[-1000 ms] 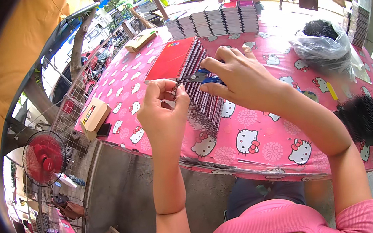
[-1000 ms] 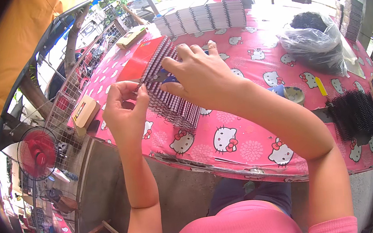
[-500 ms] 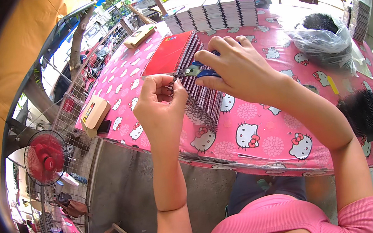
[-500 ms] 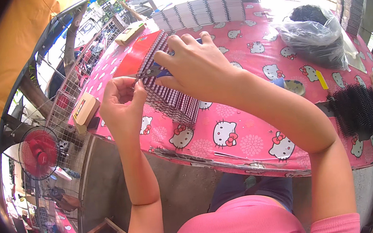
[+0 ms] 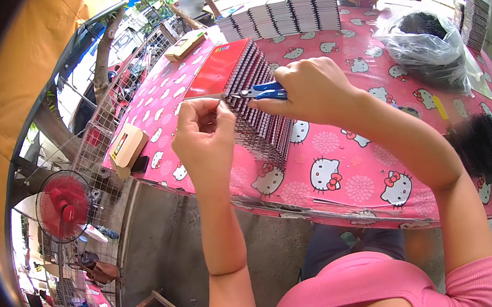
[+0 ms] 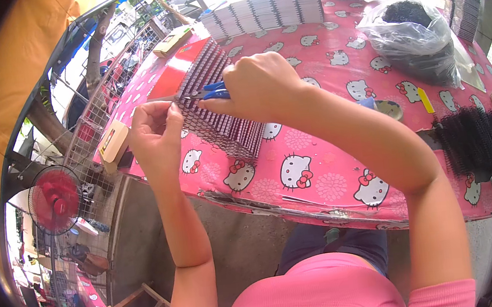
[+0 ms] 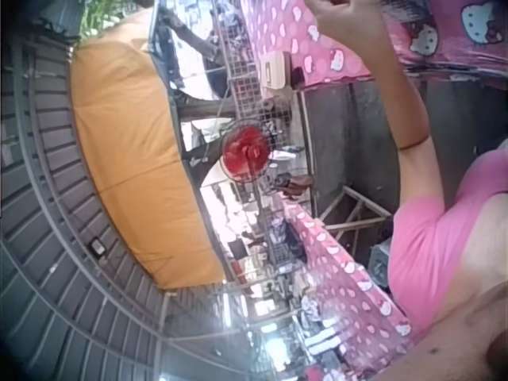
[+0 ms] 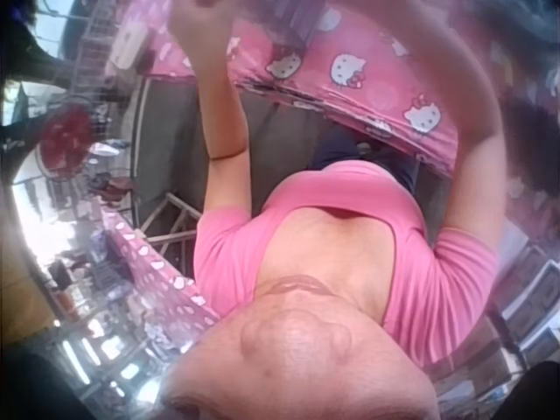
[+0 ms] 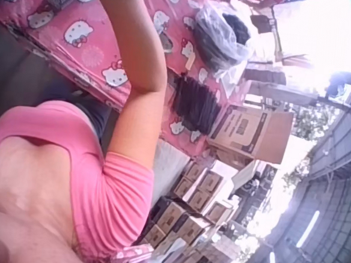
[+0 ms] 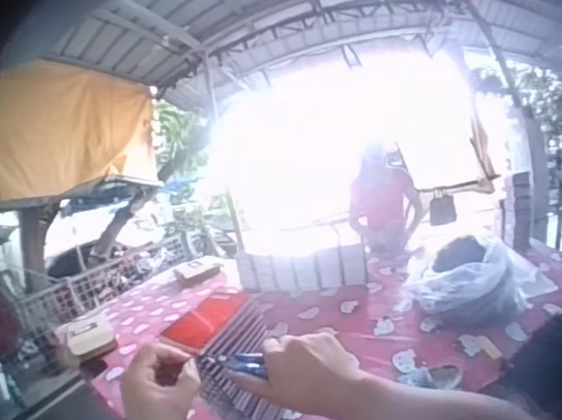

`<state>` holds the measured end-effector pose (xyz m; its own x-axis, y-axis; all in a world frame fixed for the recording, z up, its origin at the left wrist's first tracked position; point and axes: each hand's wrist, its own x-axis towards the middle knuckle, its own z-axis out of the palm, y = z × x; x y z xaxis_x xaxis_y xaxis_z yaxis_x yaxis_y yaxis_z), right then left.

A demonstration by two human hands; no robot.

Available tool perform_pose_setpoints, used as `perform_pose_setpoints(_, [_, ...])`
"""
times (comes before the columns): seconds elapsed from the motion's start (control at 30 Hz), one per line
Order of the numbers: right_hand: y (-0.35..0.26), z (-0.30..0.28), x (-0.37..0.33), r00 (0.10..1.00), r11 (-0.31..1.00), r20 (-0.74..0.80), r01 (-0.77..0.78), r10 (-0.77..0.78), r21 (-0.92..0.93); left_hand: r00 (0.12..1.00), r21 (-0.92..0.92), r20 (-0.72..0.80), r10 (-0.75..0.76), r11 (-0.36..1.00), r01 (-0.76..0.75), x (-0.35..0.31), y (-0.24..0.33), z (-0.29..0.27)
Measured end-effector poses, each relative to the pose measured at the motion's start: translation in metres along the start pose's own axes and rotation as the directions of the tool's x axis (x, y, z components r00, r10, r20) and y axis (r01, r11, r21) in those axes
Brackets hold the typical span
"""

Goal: The person assembles spiral notebooks by inserting metal spring coils into the pre-punched holes of notebook covers and pages, using pliers to trim and crimp the wire ends, and applying tape to the spines.

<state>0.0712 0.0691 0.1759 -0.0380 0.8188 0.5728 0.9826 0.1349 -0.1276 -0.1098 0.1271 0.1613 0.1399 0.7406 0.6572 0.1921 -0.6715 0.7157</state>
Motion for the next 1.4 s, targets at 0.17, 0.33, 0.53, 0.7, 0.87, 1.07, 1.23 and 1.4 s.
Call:
perform_pose_setpoints(0.17, [0.012,0.021,-0.012,0.965,0.994,-0.242,0.085,-0.099,-0.068,0.998,-0.032,-0.017,-0.055,0.998,0.055,-0.003,0.001,-0.003])
perform_pose_setpoints(0.33, [0.005,0.021,-0.005,0.977,0.997,-0.202,0.069,-0.072,-0.024,0.998,-0.018,0.016,-0.061,0.998,0.062,-0.005,0.004,-0.003])
perform_pose_setpoints(0.53, [0.006,0.012,-0.004,0.993,0.996,0.091,-0.076,0.071,0.052,0.995,0.009,0.024,-0.097,0.995,0.097,-0.003,0.002,-0.001])
perform_pose_setpoints(0.7, [0.013,0.025,-0.012,0.953,0.994,-0.288,0.075,-0.095,-0.079,0.986,-0.041,0.059,-0.158,0.986,0.160,-0.003,0.004,-0.006])
perform_pose_setpoints(0.87, [0.002,0.019,-0.005,0.997,0.998,0.056,-0.050,0.048,0.035,0.988,-0.029,0.095,-0.124,0.991,0.127,-0.003,-0.003,-0.006])
perform_pose_setpoints(1.07, [0.009,0.018,-0.018,0.998,0.999,-0.045,-0.043,0.043,0.012,0.972,-0.050,0.114,-0.203,0.976,0.210,-0.004,-0.006,-0.009])
perform_pose_setpoints(1.23, [0.007,0.034,-0.015,0.991,0.999,-0.135,0.001,0.007,0.053,0.973,-0.067,0.164,-0.162,0.982,0.175,-0.006,-0.006,-0.006])
perform_pose_setpoints(1.4, [0.001,0.012,-0.019,0.953,0.984,0.260,-0.174,0.159,0.037,0.971,-0.036,0.137,-0.195,0.979,0.202,-0.006,-0.015,-0.010])
